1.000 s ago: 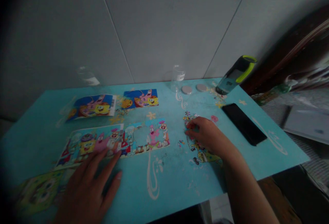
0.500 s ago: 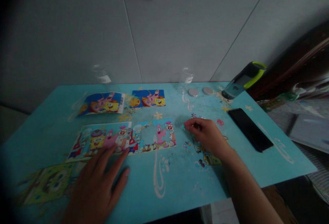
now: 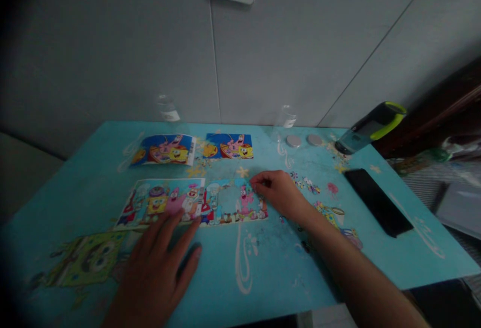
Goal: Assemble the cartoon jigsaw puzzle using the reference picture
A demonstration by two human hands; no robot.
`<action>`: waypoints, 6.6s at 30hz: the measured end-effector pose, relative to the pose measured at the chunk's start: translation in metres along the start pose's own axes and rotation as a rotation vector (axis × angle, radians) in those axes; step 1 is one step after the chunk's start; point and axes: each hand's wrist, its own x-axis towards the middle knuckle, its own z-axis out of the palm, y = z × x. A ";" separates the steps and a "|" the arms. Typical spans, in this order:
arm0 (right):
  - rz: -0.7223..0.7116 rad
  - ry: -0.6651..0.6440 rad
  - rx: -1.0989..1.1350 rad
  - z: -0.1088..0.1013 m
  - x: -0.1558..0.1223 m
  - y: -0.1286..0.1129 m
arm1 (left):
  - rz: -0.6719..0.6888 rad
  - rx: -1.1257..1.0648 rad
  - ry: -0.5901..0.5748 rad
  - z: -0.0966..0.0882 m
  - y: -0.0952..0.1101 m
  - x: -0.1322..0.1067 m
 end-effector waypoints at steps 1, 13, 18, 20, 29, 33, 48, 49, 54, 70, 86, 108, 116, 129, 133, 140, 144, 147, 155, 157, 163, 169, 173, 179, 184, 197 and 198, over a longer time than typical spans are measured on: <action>-0.005 0.003 -0.006 0.000 0.000 0.001 | -0.001 -0.001 0.003 0.000 0.000 0.000; -0.017 0.019 -0.116 0.004 -0.004 -0.001 | -0.015 -0.016 0.007 -0.002 0.002 0.000; -0.137 0.097 -0.214 0.006 -0.004 -0.005 | -0.012 -0.022 0.020 -0.003 0.002 0.001; -0.206 0.105 -0.234 0.006 -0.004 -0.005 | -0.011 -0.022 0.022 -0.003 0.002 0.001; -0.432 0.076 -0.436 0.010 -0.021 -0.004 | -0.008 0.004 0.012 -0.003 0.002 0.001; -0.447 0.077 -0.556 0.018 -0.033 -0.007 | -0.001 0.000 0.009 -0.003 0.002 0.000; -0.419 0.077 -0.649 0.025 -0.041 -0.012 | -0.018 -0.008 0.000 -0.004 0.002 0.000; -0.418 0.079 -0.650 0.025 -0.041 -0.013 | -0.018 -0.009 0.002 -0.004 0.002 0.000; -0.416 0.155 -0.537 0.015 -0.043 -0.013 | -0.014 -0.014 0.001 -0.004 0.002 0.001; -0.029 0.792 -0.406 -0.044 -0.132 0.104 | 0.014 0.004 0.025 -0.004 0.000 0.003; 0.064 0.724 -0.204 -0.034 -0.123 0.093 | 0.035 0.015 0.019 0.006 -0.010 0.000; 0.060 0.633 -0.215 -0.033 -0.120 0.097 | 0.051 -0.002 0.008 0.011 -0.016 -0.003; 0.114 0.682 -0.241 -0.034 -0.119 0.098 | 0.049 -0.012 0.017 0.006 -0.011 0.001; 0.255 0.780 -0.268 -0.037 -0.121 0.109 | 0.051 -0.018 0.012 0.005 -0.012 0.001; 0.203 0.714 -0.332 -0.037 -0.119 0.112 | 0.036 -0.019 0.014 0.005 -0.011 0.000; 0.155 0.599 -0.430 -0.043 -0.104 0.116 | 0.041 -0.018 0.014 0.005 -0.009 0.001; 0.136 0.572 -0.410 -0.047 -0.098 0.120 | 0.042 0.002 0.010 0.005 -0.009 0.001; 0.141 0.589 -0.387 -0.049 -0.098 0.123 | 0.048 0.002 0.019 0.004 -0.009 0.001; 0.144 0.509 -0.182 -0.046 -0.102 0.068 | 0.035 -0.002 0.011 -0.001 -0.004 0.001; 0.076 0.400 -0.108 -0.039 -0.095 0.041 | 0.029 -0.002 0.005 -0.002 -0.003 0.002; -0.046 0.171 -0.002 -0.012 -0.060 -0.008 | -0.008 0.009 0.003 -0.004 0.001 0.001; 0.028 0.141 0.048 0.002 -0.048 -0.007 | 0.004 0.006 0.011 -0.002 0.000 0.000; -0.001 0.167 0.011 0.000 -0.049 0.005 | -0.005 -0.006 0.018 0.000 0.000 -0.001; -0.091 0.169 -0.048 -0.001 -0.048 0.012 | -0.005 -0.006 0.007 -0.003 0.001 0.000; -0.123 0.171 -0.067 0.001 -0.047 0.010 | -0.002 -0.003 0.015 -0.005 0.002 0.001; -0.076 0.119 0.006 0.009 -0.056 0.004 | -0.002 0.003 -0.007 -0.006 0.002 0.002; -0.072 0.116 0.010 0.010 -0.056 0.004 | -0.003 0.006 -0.009 -0.006 0.002 0.002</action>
